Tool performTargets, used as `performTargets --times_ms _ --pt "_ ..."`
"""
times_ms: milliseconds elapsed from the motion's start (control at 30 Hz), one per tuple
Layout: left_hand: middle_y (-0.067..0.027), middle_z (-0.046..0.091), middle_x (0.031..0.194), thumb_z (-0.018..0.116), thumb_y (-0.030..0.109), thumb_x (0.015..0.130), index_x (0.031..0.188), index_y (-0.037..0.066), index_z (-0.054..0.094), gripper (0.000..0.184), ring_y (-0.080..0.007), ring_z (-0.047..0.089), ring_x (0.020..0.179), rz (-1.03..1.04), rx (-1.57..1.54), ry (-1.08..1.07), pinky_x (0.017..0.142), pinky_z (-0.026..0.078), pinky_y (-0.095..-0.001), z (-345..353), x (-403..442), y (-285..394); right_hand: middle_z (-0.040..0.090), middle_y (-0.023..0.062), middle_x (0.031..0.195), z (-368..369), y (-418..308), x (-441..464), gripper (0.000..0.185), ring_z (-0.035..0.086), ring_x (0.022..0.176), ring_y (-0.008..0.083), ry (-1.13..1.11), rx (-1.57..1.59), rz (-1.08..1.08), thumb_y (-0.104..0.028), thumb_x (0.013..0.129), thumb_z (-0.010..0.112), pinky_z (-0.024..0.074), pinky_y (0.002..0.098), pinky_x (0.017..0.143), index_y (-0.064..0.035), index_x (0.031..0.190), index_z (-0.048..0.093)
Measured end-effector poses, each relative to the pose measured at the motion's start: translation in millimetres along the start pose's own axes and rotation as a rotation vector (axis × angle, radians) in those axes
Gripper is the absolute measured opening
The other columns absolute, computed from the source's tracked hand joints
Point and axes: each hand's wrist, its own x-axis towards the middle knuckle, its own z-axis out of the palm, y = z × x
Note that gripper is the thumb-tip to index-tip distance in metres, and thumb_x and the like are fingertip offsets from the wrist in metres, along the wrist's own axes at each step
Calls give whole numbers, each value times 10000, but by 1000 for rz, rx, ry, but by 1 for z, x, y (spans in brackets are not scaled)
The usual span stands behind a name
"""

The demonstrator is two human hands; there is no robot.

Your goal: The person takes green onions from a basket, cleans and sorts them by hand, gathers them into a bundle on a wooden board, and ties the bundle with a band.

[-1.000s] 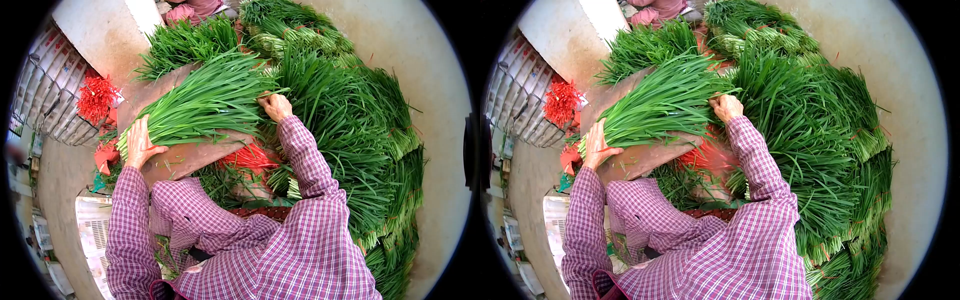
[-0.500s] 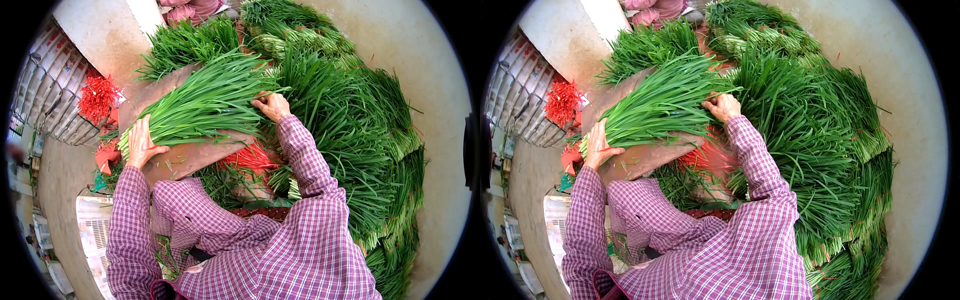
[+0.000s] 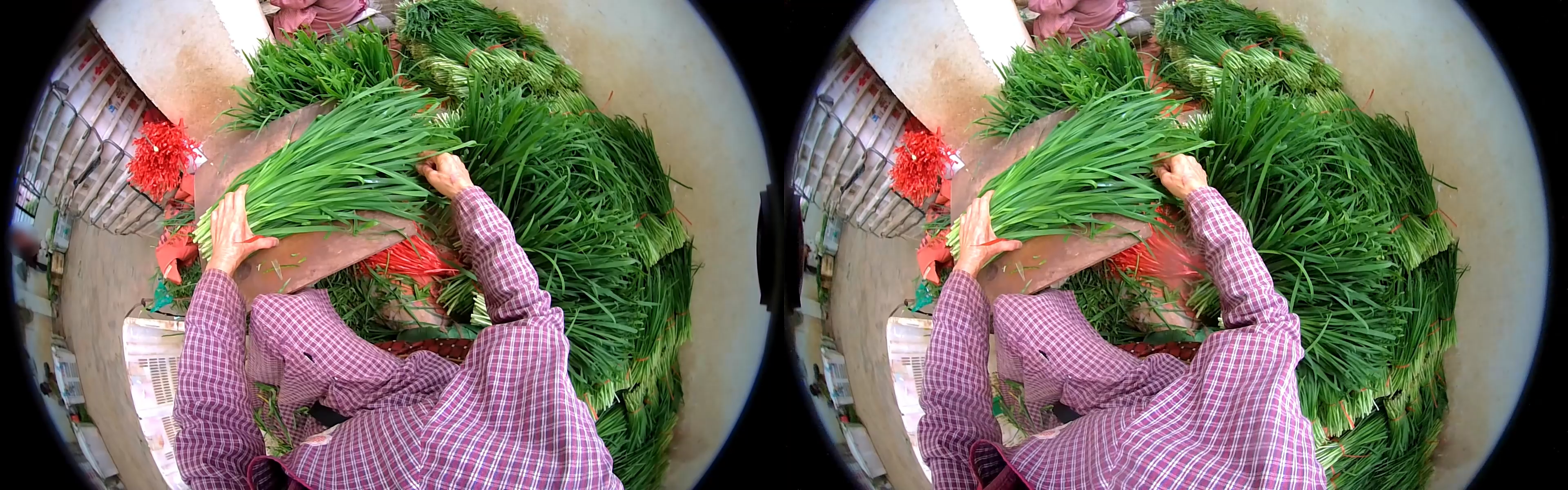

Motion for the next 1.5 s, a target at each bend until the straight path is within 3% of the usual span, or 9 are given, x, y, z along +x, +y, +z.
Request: performTargets --times_ms 300,467,600,767,833,933,967,1033,1500 --pt "-138 485 1169 911 320 389 1364 37 343 1164 -322 456 1155 5 14 3 971 341 -433 1 0 -1 691 154 986 -6 -16 -3 335 641 952 333 -32 90 82 -366 825 616 489 412 822 -135 1054 700" --pt "-148 501 1156 909 342 400 1343 36 372 1127 -327 469 1140 -1 14 18 960 351 -432 -2 3 6 683 176 993 52 48 25 396 647 934 336 189 395 234 -441 846 595 489 410 818 -111 1047 683" --pt "-161 505 1160 904 365 412 1323 22 386 1103 -330 478 1131 -53 29 0 949 350 -438 -26 -3 20 613 30 784 -13 -32 -36 250 541 690 126 410 933 215 -307 901 615 416 264 591 -86 994 688" --pt "-158 467 1169 898 366 441 1342 23 356 1106 -324 440 1156 -57 -2 -9 968 333 -440 -16 -4 11 625 41 820 -29 18 -111 297 574 711 148 -551 722 -175 -308 882 653 460 305 625 -38 1005 653" --pt "-159 466 1172 898 364 442 1344 23 354 1107 -324 438 1157 -73 8 -12 970 332 -443 -10 -4 7 646 92 847 -37 -81 -144 346 619 757 220 -732 443 -423 -335 861 669 503 358 689 -18 998 646" --pt "-163 461 1187 900 360 448 1351 25 346 1111 -328 435 1165 -73 14 3 989 326 -460 3 -3 1 674 146 944 -34 -164 -134 345 661 800 299 -520 237 -543 -278 844 672 547 343 751 -4 1052 648" --pt "-164 459 1192 901 356 448 1354 27 342 1114 -332 433 1169 -83 13 -9 1003 320 -467 2 -2 2 678 146 995 -24 -176 -126 335 678 827 288 -457 288 -363 -249 830 674 558 336 783 -12 1066 650" --pt "-166 458 1204 902 345 451 1357 32 337 1113 -340 429 1182 -97 -1 -18 1039 301 -495 3 -2 2 683 114 901 9 -204 -106 253 678 797 227 -124 329 -541 -178 822 680 559 328 754 -26 1023 661" --pt "-160 486 1154 772 208 650 1338 4 396 809 -316 460 1129 -51 31 133 986 331 -452 9 -5 0 622 61 859 91 -249 -69 104 636 731 259 33 310 -707 -182 826 657 504 364 606 -95 881 663"
